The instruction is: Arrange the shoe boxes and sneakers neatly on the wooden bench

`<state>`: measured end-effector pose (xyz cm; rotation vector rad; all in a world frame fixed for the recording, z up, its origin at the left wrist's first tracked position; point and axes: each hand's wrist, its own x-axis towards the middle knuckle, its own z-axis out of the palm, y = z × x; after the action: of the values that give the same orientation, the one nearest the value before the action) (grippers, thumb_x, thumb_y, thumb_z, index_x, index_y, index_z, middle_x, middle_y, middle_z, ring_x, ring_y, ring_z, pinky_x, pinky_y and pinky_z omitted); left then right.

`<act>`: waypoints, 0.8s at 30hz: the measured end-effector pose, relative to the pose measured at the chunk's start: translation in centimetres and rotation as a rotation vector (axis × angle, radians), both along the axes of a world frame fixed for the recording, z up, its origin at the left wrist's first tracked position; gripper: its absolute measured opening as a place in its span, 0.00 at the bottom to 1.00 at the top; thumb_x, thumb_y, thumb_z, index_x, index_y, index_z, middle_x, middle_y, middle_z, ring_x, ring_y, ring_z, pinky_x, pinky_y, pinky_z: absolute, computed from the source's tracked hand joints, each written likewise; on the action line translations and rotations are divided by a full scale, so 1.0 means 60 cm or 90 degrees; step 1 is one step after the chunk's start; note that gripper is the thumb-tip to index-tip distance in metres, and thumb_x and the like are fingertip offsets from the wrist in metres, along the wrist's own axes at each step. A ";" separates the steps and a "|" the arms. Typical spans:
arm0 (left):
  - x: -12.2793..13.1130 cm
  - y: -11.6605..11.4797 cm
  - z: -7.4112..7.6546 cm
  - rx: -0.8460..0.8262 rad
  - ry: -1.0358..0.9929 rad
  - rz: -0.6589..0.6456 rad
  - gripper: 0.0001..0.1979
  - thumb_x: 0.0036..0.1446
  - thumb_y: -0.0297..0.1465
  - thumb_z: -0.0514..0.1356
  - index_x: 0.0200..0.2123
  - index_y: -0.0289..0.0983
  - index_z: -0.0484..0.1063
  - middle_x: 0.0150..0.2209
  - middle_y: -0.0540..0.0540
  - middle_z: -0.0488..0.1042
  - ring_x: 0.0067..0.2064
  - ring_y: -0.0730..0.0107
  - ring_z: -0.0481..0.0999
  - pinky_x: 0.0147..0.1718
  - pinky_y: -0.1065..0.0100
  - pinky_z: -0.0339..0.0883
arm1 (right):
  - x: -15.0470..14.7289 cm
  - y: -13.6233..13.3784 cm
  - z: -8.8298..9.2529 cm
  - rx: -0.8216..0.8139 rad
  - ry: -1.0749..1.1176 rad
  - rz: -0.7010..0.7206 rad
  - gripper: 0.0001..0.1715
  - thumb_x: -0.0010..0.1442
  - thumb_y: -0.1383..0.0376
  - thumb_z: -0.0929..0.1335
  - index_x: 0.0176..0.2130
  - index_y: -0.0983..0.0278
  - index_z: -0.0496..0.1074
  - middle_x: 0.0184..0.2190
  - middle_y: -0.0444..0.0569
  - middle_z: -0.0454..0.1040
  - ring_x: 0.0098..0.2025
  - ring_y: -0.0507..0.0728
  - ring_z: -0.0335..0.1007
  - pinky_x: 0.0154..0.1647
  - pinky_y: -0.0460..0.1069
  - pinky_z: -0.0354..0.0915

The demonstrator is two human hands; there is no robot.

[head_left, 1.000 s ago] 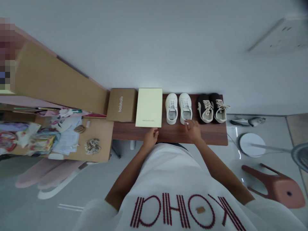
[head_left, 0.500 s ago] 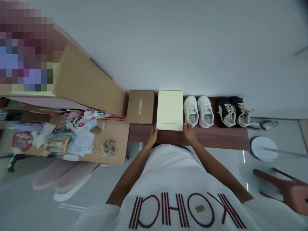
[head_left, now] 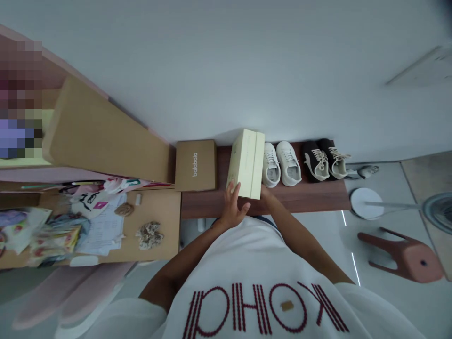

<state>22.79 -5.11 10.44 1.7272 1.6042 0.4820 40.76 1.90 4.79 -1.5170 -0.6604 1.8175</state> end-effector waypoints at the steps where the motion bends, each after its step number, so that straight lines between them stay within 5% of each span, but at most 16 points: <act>1: 0.007 0.008 -0.005 -0.008 -0.013 0.025 0.41 0.69 0.46 0.54 0.78 0.41 0.44 0.79 0.39 0.40 0.79 0.54 0.41 0.74 0.50 0.45 | 0.005 0.003 0.008 -0.003 0.044 -0.020 0.32 0.67 0.41 0.63 0.53 0.61 0.77 0.48 0.56 0.84 0.55 0.69 0.79 0.56 0.66 0.75; 5: 0.037 0.031 -0.021 -0.078 -0.028 0.064 0.34 0.74 0.42 0.46 0.78 0.44 0.44 0.79 0.42 0.45 0.79 0.62 0.43 0.74 0.54 0.45 | 0.029 0.000 0.022 -0.049 0.107 0.011 0.39 0.67 0.36 0.61 0.60 0.60 0.72 0.51 0.58 0.83 0.54 0.68 0.80 0.53 0.65 0.76; 8: 0.068 0.031 -0.022 -0.119 0.058 0.048 0.35 0.71 0.44 0.51 0.77 0.50 0.47 0.80 0.44 0.41 0.80 0.52 0.37 0.74 0.41 0.40 | 0.036 -0.007 0.013 -0.072 0.024 0.050 0.32 0.68 0.42 0.62 0.58 0.59 0.72 0.48 0.54 0.83 0.48 0.65 0.81 0.48 0.64 0.78; 11: 0.107 0.033 -0.024 -0.154 0.146 0.045 0.36 0.69 0.43 0.54 0.77 0.50 0.49 0.80 0.42 0.40 0.79 0.45 0.35 0.72 0.34 0.38 | 0.057 -0.013 0.007 0.024 -0.149 0.070 0.24 0.66 0.47 0.63 0.47 0.60 0.76 0.44 0.53 0.84 0.47 0.65 0.79 0.51 0.63 0.76; 15: 0.177 0.055 -0.043 -0.105 0.136 0.011 0.34 0.69 0.37 0.55 0.75 0.40 0.54 0.78 0.35 0.47 0.79 0.47 0.43 0.73 0.41 0.44 | 0.149 -0.018 0.017 0.217 -0.446 0.092 0.19 0.63 0.53 0.65 0.45 0.59 0.78 0.49 0.57 0.81 0.56 0.68 0.74 0.63 0.63 0.67; 19: 0.285 0.103 -0.070 -0.040 0.069 -0.088 0.27 0.68 0.32 0.56 0.69 0.34 0.65 0.75 0.32 0.56 0.77 0.52 0.52 0.74 0.50 0.47 | 0.242 0.008 0.013 0.212 -0.727 0.064 0.24 0.63 0.58 0.67 0.55 0.65 0.75 0.65 0.67 0.68 0.68 0.73 0.62 0.68 0.67 0.59; 22: 0.351 0.146 -0.086 -0.111 0.104 0.006 0.19 0.67 0.30 0.58 0.58 0.30 0.74 0.70 0.28 0.64 0.74 0.44 0.59 0.72 0.45 0.52 | 0.279 0.039 -0.012 0.145 -0.722 0.108 0.18 0.61 0.58 0.70 0.48 0.65 0.78 0.68 0.66 0.64 0.67 0.71 0.63 0.66 0.62 0.61; 24: 0.366 0.168 -0.097 -0.136 0.088 0.050 0.14 0.67 0.28 0.56 0.51 0.31 0.78 0.63 0.28 0.72 0.69 0.44 0.67 0.70 0.46 0.54 | 0.308 0.051 -0.030 0.132 -0.664 0.096 0.14 0.61 0.56 0.70 0.40 0.63 0.78 0.64 0.63 0.69 0.62 0.68 0.68 0.64 0.58 0.64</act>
<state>44.75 4.99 4.64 1.5705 1.7580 0.2217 59.23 4.99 2.98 -2.2574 -1.4065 0.8770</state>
